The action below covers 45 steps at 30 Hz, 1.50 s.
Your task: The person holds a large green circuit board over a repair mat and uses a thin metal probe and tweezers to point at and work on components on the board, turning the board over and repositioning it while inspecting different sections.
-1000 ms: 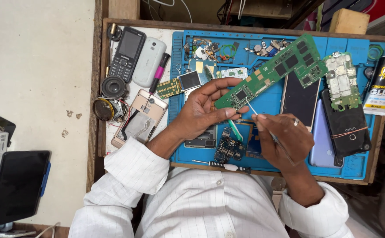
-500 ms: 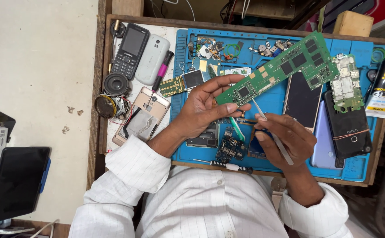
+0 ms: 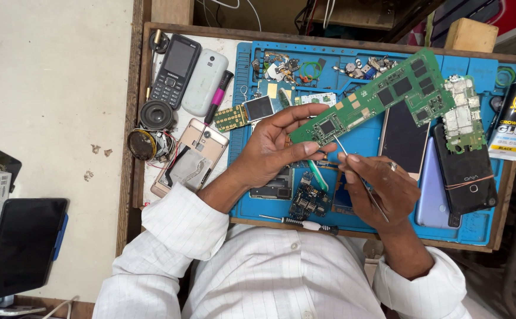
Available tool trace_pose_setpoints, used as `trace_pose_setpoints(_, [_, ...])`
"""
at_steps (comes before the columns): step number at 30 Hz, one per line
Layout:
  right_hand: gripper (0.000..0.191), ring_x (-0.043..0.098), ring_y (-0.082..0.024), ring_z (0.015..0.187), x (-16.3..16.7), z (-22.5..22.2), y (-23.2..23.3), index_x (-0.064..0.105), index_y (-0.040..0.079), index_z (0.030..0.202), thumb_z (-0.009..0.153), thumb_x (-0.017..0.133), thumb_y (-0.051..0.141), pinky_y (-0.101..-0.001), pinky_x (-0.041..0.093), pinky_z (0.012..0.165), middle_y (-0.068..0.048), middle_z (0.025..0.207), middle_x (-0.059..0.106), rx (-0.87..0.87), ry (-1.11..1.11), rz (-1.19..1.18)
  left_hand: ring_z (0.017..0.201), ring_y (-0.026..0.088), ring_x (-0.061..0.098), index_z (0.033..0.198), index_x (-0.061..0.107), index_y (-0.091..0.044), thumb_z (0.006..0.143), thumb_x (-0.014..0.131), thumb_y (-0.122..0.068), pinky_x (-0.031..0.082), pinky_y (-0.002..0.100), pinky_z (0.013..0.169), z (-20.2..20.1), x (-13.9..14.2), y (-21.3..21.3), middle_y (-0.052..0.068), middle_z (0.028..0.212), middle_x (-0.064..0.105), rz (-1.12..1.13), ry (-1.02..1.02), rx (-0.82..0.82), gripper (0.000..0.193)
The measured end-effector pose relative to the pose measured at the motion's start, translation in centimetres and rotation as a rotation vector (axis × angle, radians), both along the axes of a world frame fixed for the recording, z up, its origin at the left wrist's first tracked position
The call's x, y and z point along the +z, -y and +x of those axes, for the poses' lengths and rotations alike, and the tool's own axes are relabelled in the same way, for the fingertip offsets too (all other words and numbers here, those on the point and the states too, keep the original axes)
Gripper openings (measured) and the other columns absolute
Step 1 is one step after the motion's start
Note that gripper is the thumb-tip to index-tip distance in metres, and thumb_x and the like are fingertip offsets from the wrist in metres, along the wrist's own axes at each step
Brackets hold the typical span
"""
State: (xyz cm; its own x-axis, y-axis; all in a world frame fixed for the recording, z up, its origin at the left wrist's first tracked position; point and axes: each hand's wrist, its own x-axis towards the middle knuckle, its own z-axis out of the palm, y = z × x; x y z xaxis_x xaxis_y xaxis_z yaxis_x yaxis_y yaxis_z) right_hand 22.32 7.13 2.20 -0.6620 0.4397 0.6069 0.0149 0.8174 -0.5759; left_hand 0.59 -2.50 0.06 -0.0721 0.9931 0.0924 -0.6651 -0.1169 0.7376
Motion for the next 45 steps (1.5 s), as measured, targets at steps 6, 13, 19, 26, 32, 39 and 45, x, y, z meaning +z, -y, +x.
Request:
trace_pose_setpoints(6, [0.024, 0.078, -0.020, 0.091, -0.1, -0.2, 0.0, 0.066, 0.004, 0.123, 0.100, 0.070, 0.000, -0.0302, 0.060, 0.076, -0.016, 0.104, 0.077, -0.014, 0.014, 0.019, 0.126, 0.029, 0.068, 0.158, 0.040, 0.001, 0.105, 0.064, -0.004, 0.063, 0.033, 0.103, -0.1, 0.0, 0.0, 0.019, 0.148, 0.057, -0.015, -0.005, -0.004, 0.058])
trace_pose_setpoints(13, [0.025, 0.078, -0.021, 0.092, 0.0, -0.1, -0.1, 0.066, 0.003, 0.123, 0.099, 0.070, -0.002, -0.0317, 0.061, 0.077, -0.016, 0.104, 0.077, 0.006, 0.006, 0.044, 0.126, 0.029, 0.069, 0.155, 0.043, 0.003, 0.104, 0.065, -0.005, 0.063, 0.034, 0.103, 0.0, -0.6, 0.0, 0.020, 0.146, 0.059, -0.007, -0.024, 0.009, 0.056])
trace_pose_setpoints(19, [0.024, 0.078, -0.021, 0.092, 0.1, 0.2, -0.2, 0.067, 0.004, 0.123, 0.100, 0.070, -0.001, -0.0273, 0.061, 0.071, -0.016, 0.105, 0.077, 0.018, 0.017, -0.068, 0.122, 0.031, 0.070, 0.149, 0.050, 0.005, 0.105, 0.066, -0.006, 0.064, 0.036, 0.102, 0.2, -1.4, -0.3, 0.022, 0.137, 0.066, -0.042, -0.020, 0.030, 0.049])
trace_pose_setpoints(26, [0.020, 0.078, -0.023, 0.099, -0.2, 0.8, -0.6, 0.069, 0.001, 0.119, 0.100, 0.069, -0.003, -0.0292, 0.065, 0.080, -0.017, 0.108, 0.076, 0.045, -0.009, -0.261, 0.118, 0.032, 0.072, 0.148, 0.052, 0.004, 0.105, 0.064, -0.011, 0.065, 0.036, 0.098, 0.1, -1.4, -0.3, 0.024, 0.135, 0.066, -0.104, -0.020, 0.019, 0.047])
trace_pose_setpoints(32, [0.019, 0.078, -0.024, 0.101, -0.3, 1.1, -0.8, 0.069, -0.001, 0.119, 0.100, 0.069, -0.003, -0.0306, 0.065, 0.087, -0.018, 0.109, 0.076, 0.075, -0.035, -0.372, 0.115, 0.033, 0.073, 0.145, 0.054, 0.004, 0.104, 0.065, -0.013, 0.066, 0.036, 0.096, 0.2, -1.3, -0.4, 0.022, 0.140, 0.063, -0.117, -0.017, 0.021, 0.045])
trace_pose_setpoints(39, [0.018, 0.077, -0.025, 0.105, -0.3, 1.3, -0.4, 0.069, -0.003, 0.119, 0.101, 0.068, -0.003, -0.0307, 0.064, 0.087, -0.019, 0.109, 0.076, 0.058, -0.025, -0.346, 0.116, 0.033, 0.073, 0.146, 0.053, 0.003, 0.105, 0.065, -0.014, 0.065, 0.035, 0.097, 0.5, -1.3, -0.3, 0.023, 0.140, 0.064, -0.106, -0.007, 0.013, 0.046])
trace_pose_setpoints(45, [0.019, 0.077, -0.025, 0.103, -0.4, 0.8, -0.2, 0.069, -0.001, 0.119, 0.101, 0.068, -0.003, -0.0290, 0.064, 0.082, -0.019, 0.109, 0.076, 0.038, -0.034, -0.250, 0.117, 0.033, 0.072, 0.148, 0.052, 0.003, 0.106, 0.065, -0.012, 0.065, 0.036, 0.097, 0.3, -1.4, -0.4, 0.024, 0.137, 0.065, -0.112, 0.003, 0.033, 0.048])
